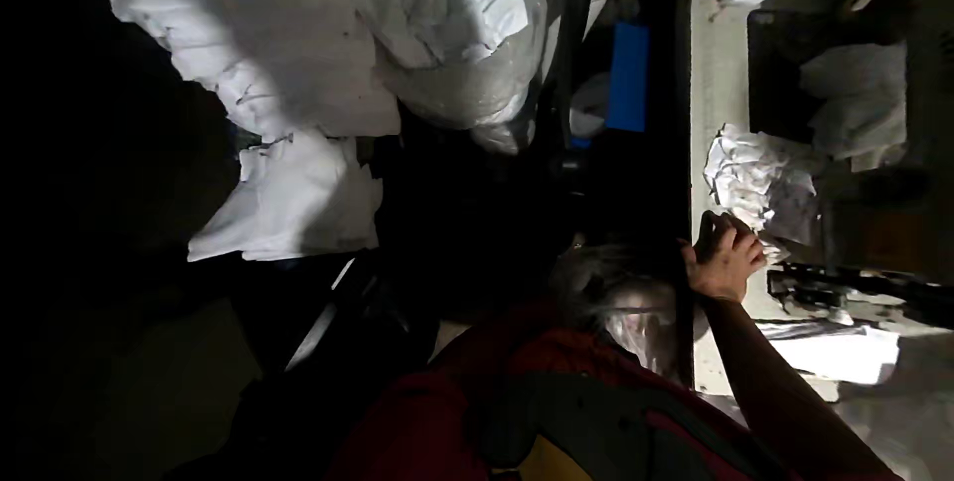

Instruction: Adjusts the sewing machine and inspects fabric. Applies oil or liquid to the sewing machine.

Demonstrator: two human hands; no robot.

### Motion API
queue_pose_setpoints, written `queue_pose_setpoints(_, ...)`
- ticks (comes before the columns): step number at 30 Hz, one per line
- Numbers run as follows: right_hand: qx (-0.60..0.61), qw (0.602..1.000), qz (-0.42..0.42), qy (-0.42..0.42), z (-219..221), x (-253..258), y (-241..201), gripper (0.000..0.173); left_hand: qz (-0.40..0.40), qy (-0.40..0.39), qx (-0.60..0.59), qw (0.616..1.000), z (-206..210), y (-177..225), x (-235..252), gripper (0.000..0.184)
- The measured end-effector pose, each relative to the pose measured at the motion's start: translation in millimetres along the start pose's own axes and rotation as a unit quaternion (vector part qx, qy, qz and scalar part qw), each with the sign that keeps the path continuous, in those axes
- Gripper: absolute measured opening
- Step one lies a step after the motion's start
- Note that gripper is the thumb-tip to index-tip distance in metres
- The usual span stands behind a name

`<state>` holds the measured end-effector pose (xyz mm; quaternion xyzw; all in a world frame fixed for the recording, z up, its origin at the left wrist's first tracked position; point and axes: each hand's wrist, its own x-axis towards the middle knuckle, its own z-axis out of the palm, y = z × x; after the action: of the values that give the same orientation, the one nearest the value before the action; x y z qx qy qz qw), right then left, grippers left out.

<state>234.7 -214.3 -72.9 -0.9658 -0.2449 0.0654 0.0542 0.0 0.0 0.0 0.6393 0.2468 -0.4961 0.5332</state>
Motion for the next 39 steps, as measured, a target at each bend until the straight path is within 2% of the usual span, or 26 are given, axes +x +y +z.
queue_pose_setpoints(2, 0.007, 1.000, -0.001, -0.004, -1, 0, -2, 0.073, 0.054, 0.012, 0.021, 0.998, 7, -11, 22, 0.047)
queue_pose_setpoints(4, 0.009, 1.000, 0.002, -0.006, -1, 1, -2, 0.071, 0.174, 0.067, 0.045, 0.981, 21, -33, 59, 0.050)
queue_pose_setpoints(5, 0.009, 1.000, 0.007, -0.010, -1, 2, -2, 0.072, 0.177, 0.078, 0.049, 0.980, 24, -30, 70, 0.049)
queue_pose_setpoints(7, 0.006, 1.000, 0.011, -0.010, 0, 2, -1, 0.072, 0.131, 0.073, 0.064, 0.987, 26, -23, 89, 0.049)
queue_pose_setpoints(15, 0.017, 1.000, 0.000, 0.009, 3, 3, -1, 0.074, 0.023, 0.097, 0.063, 0.993, -1, 20, 81, 0.052)
queue_pose_setpoints(17, 0.020, 1.000, -0.010, 0.017, 3, 2, -1, 0.073, 0.014, 0.096, 0.068, 0.993, 1, 24, 83, 0.063)
queue_pose_setpoints(20, 0.019, 1.000, -0.007, 0.011, 2, 2, -1, 0.072, 0.060, 0.073, 0.067, 0.993, 13, 28, 115, 0.074)
queue_pose_setpoints(23, 0.020, 1.000, -0.007, 0.009, 1, 2, -1, 0.073, 0.143, 0.012, 0.012, 0.990, 20, 40, 137, 0.065)
queue_pose_setpoints(27, 0.024, 1.000, -0.003, 0.004, -1, 2, -2, 0.073, 0.240, 0.002, 0.051, 0.970, 24, 56, 160, 0.058)
queue_pose_setpoints(33, 0.018, 1.000, -0.009, 0.021, 1, 2, -1, 0.073, 0.253, -0.059, 0.088, 0.962, 10, 77, 156, 0.050)
queue_pose_setpoints(36, 0.020, 1.000, -0.009, 0.019, 1, 1, 0, 0.073, 0.260, -0.078, 0.053, 0.961, 7, 73, 156, 0.049)
queue_pose_setpoints(39, 0.022, 1.000, -0.004, 0.007, -2, 0, -2, 0.072, 0.243, -0.061, 0.018, 0.968, 1, 60, 158, 0.050)
